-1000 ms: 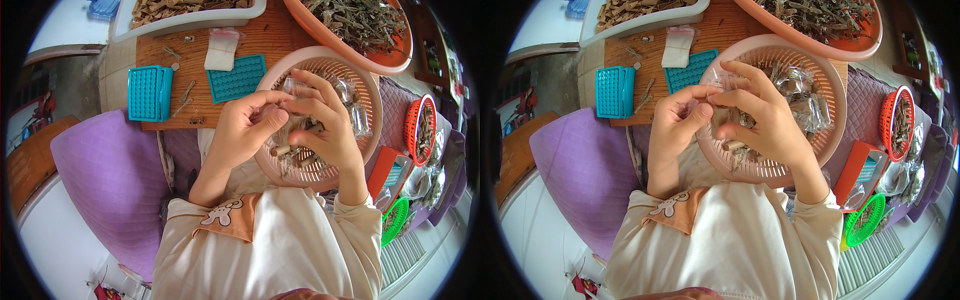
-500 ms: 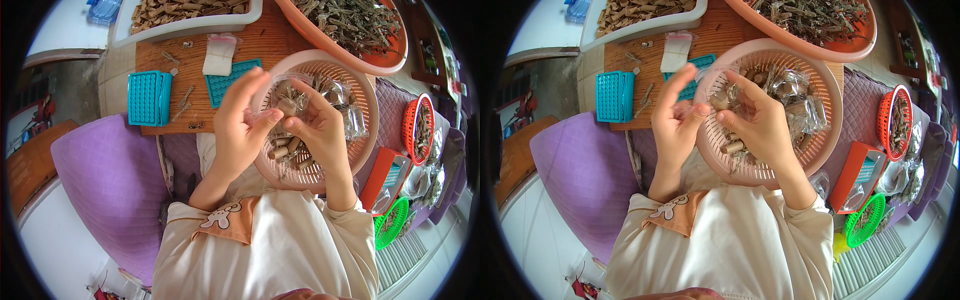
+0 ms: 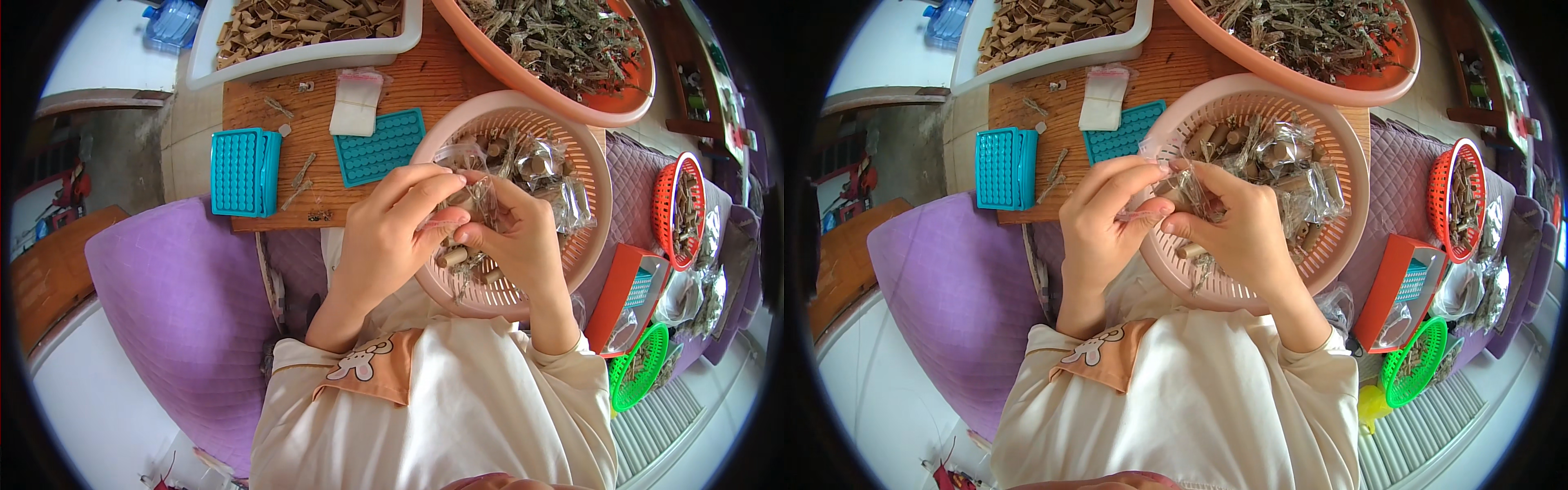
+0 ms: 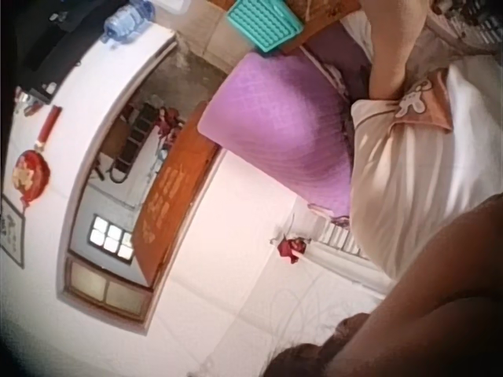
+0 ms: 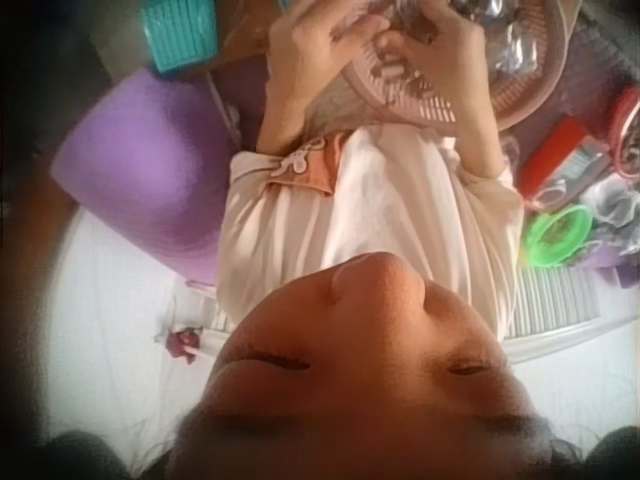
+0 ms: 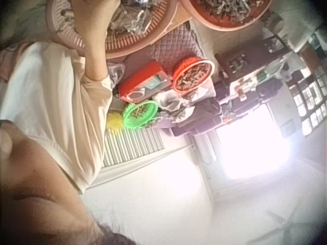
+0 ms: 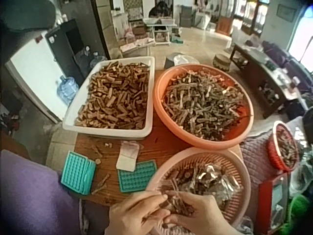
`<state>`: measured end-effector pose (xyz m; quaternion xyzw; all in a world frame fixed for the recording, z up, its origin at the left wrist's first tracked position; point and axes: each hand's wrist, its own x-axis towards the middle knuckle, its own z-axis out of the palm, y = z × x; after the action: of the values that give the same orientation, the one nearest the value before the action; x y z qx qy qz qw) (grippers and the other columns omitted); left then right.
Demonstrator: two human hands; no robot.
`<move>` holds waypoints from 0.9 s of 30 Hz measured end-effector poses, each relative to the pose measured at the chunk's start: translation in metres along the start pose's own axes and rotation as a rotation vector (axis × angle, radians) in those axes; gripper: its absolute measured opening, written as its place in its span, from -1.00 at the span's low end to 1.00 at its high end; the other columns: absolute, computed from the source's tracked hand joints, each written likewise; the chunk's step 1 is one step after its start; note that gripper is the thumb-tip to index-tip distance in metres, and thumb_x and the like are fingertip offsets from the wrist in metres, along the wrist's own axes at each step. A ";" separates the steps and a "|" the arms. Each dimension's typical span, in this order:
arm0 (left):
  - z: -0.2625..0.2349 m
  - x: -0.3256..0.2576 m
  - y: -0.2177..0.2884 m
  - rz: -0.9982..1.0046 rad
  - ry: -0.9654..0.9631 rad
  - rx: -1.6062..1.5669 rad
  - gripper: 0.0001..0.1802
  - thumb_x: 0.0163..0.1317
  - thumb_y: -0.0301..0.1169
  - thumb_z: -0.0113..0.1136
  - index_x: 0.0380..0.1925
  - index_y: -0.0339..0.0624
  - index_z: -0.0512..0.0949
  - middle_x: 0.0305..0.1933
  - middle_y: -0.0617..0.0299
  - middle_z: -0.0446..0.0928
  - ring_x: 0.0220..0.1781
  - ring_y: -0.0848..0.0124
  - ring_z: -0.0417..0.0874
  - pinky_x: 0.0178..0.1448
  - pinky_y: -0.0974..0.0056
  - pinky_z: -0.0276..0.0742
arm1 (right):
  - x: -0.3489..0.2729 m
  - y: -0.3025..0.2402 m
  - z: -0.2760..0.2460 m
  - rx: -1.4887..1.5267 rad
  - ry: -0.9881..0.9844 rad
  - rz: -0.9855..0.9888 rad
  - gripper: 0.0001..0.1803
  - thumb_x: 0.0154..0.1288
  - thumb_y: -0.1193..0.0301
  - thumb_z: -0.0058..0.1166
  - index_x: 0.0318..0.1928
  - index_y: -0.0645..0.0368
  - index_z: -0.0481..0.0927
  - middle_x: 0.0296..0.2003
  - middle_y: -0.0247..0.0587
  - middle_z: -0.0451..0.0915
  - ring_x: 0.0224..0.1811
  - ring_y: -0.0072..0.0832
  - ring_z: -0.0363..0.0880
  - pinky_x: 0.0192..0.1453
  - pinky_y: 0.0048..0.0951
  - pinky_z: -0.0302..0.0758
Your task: The person sits at a low table and repeatedly picks up small, clear plastic bags containing dried plant material. They open the bags, add more dried herbs from a pink basket, and seal the bags. The filled bags are placed on a teal silicone mat on the table.
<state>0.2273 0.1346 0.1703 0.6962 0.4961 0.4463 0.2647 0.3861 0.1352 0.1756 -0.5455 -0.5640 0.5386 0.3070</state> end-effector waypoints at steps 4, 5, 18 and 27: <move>-0.005 0.002 0.005 -0.107 -0.087 -0.015 -0.74 -0.23 -0.50 0.35 -0.44 -0.22 0.53 -0.39 0.19 0.51 -0.39 0.32 0.55 -0.37 0.34 0.46 | -0.001 -0.010 -0.001 -0.158 -0.031 0.071 -0.45 -0.19 0.40 0.32 -0.10 0.29 0.48 -0.50 -0.08 0.55 -0.54 -0.44 0.47 -0.39 -0.49 0.41; -0.006 0.002 0.005 -0.138 -0.126 -0.020 -0.75 -0.23 -0.51 0.35 -0.46 -0.21 0.53 -0.41 0.20 0.50 -0.40 0.34 0.55 -0.38 0.34 0.45 | -0.001 -0.009 -0.001 -0.170 -0.024 0.046 -0.45 -0.18 0.39 0.32 -0.10 0.30 0.48 -0.49 -0.06 0.55 -0.54 -0.44 0.48 -0.38 -0.49 0.42; 0.007 -0.003 -0.012 0.219 0.084 -0.008 -0.77 -0.27 -0.60 0.27 -0.53 -0.14 0.50 -0.41 0.28 0.50 -0.52 0.38 0.53 -0.53 0.36 0.42 | 0.003 -0.003 0.001 -0.073 -0.032 0.087 -0.51 -0.09 0.43 0.27 -0.10 0.36 0.47 -0.49 -0.02 0.54 -0.57 -0.59 0.48 -0.48 -0.52 0.43; 0.009 0.002 -0.012 0.155 0.044 0.060 -0.81 -0.14 -0.56 0.27 -0.48 -0.22 0.46 -0.33 0.12 0.59 -0.49 0.35 0.61 -0.49 0.39 0.50 | 0.002 0.001 0.007 0.169 0.067 0.004 -0.48 -0.16 0.44 0.32 -0.11 0.34 0.48 -0.53 -0.09 0.50 -0.55 -0.60 0.44 -0.51 -0.54 0.41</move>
<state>0.2303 0.1411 0.1569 0.7303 0.4593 0.4655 0.1974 0.3790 0.1347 0.1725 -0.5364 -0.5049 0.5663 0.3697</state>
